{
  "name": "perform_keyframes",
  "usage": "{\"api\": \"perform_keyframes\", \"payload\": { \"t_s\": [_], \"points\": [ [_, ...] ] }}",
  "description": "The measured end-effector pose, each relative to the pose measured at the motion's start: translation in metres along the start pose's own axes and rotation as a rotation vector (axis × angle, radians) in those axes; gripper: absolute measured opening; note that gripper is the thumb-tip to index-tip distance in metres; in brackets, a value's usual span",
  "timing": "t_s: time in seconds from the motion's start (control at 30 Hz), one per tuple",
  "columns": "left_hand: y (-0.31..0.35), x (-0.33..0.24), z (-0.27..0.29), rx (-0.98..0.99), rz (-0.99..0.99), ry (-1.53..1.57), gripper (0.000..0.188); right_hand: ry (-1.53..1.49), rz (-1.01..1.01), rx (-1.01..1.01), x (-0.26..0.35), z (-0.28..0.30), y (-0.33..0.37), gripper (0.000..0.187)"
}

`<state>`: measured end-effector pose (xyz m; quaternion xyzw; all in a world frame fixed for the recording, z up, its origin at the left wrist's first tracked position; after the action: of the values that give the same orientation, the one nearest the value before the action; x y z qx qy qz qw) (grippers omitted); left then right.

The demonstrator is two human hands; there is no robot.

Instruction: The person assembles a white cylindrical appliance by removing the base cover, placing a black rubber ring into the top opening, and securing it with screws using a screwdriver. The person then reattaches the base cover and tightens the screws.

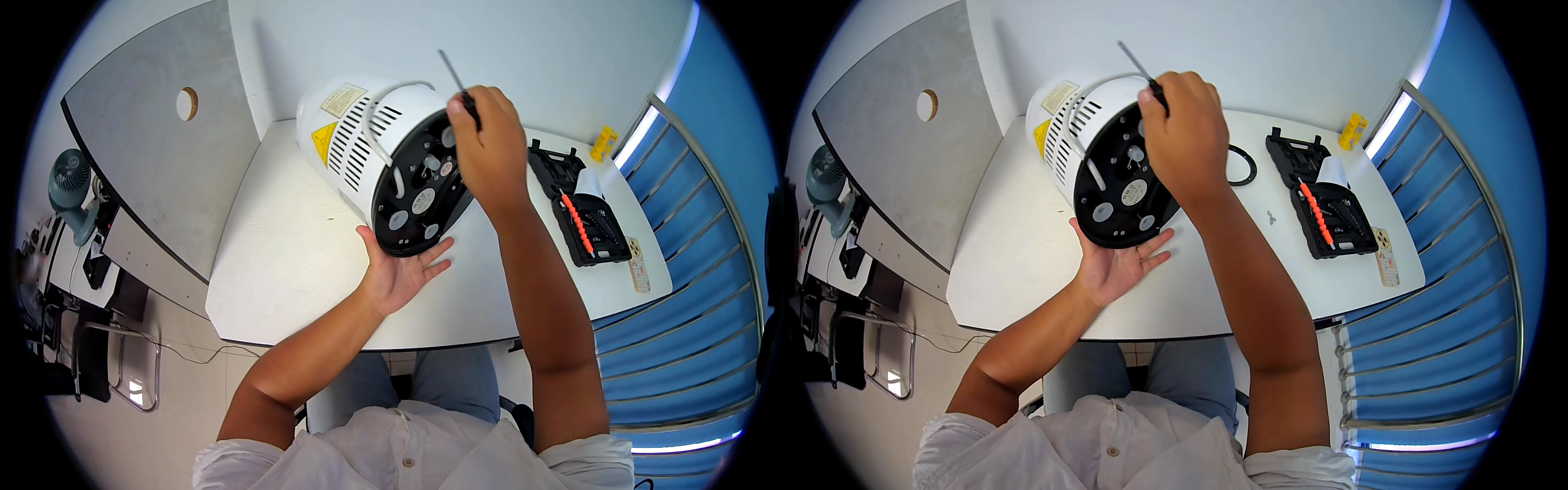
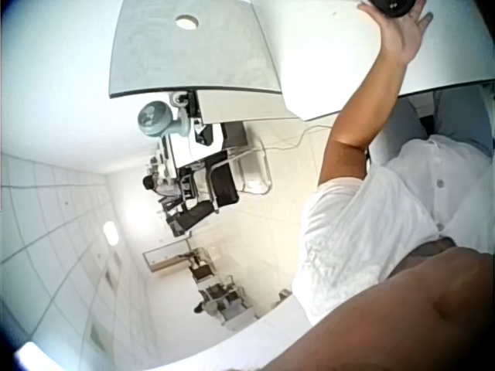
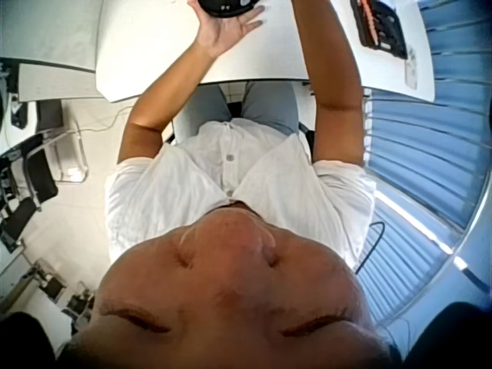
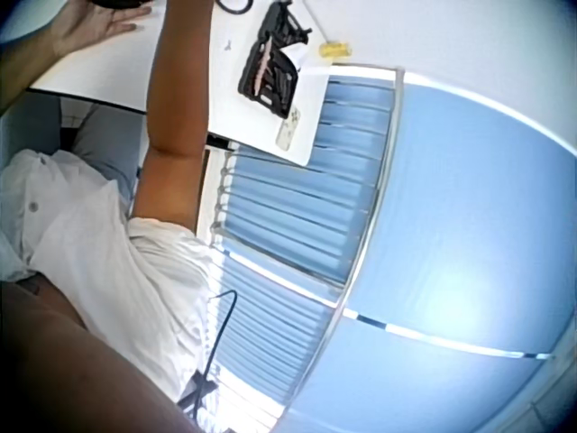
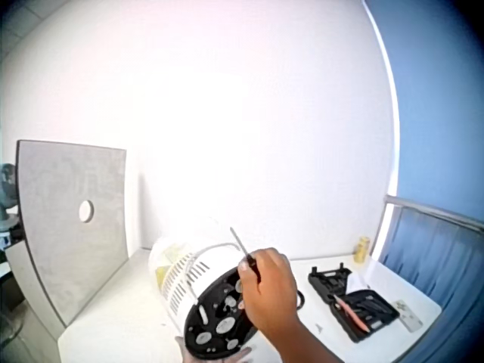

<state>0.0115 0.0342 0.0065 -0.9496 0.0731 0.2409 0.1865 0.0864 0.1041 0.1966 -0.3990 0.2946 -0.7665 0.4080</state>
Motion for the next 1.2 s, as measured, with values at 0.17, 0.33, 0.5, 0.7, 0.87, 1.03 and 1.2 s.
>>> {"api": "perform_keyframes", "payload": {
  "t_s": [0.17,0.33,0.5,0.7,0.87,1.03,1.2],
  "points": [
    [0.002,-0.004,0.011,-0.038,-0.073,-0.201,0.109,-0.181,-0.035,-0.136,-0.004,0.030,0.031,0.012],
    [0.004,-0.006,0.030,-0.165,-0.281,-0.595,0.111,-0.651,-0.143,-0.265,-0.031,0.040,0.067,0.013],
    [0.003,-0.031,0.030,-0.253,-0.420,-0.967,0.117,-1.022,-0.297,-0.236,-0.069,0.020,0.088,0.032],
    [0.025,-0.080,0.014,-0.354,-0.441,-1.221,0.127,-1.250,-0.474,-0.093,-0.098,-0.033,0.107,0.038],
    [0.037,-0.097,0.006,-0.384,-0.402,-1.347,0.132,-1.378,-0.640,0.018,-0.102,-0.061,0.113,0.036],
    [0.051,-0.109,0.039,-0.430,-0.286,-1.590,0.134,-1.402,-0.762,0.088,-0.114,-0.079,0.128,0.036],
    [0.057,-0.114,0.020,-0.475,-0.068,-1.746,0.137,-1.267,-0.795,0.128,-0.116,-0.082,0.135,0.025]
  ]
}}
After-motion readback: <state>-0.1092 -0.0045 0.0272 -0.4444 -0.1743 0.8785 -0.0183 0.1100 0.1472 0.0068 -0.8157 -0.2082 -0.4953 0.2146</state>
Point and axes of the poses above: each hand's wrist, its own y-axis away from the middle knuckle, its own z-axis out of the back of the hand, x = y × z, the point moved 4 cm from there along -y, towards the middle knuckle, and after that the axes turned 11 degrees about x, right-handed, at the moved point
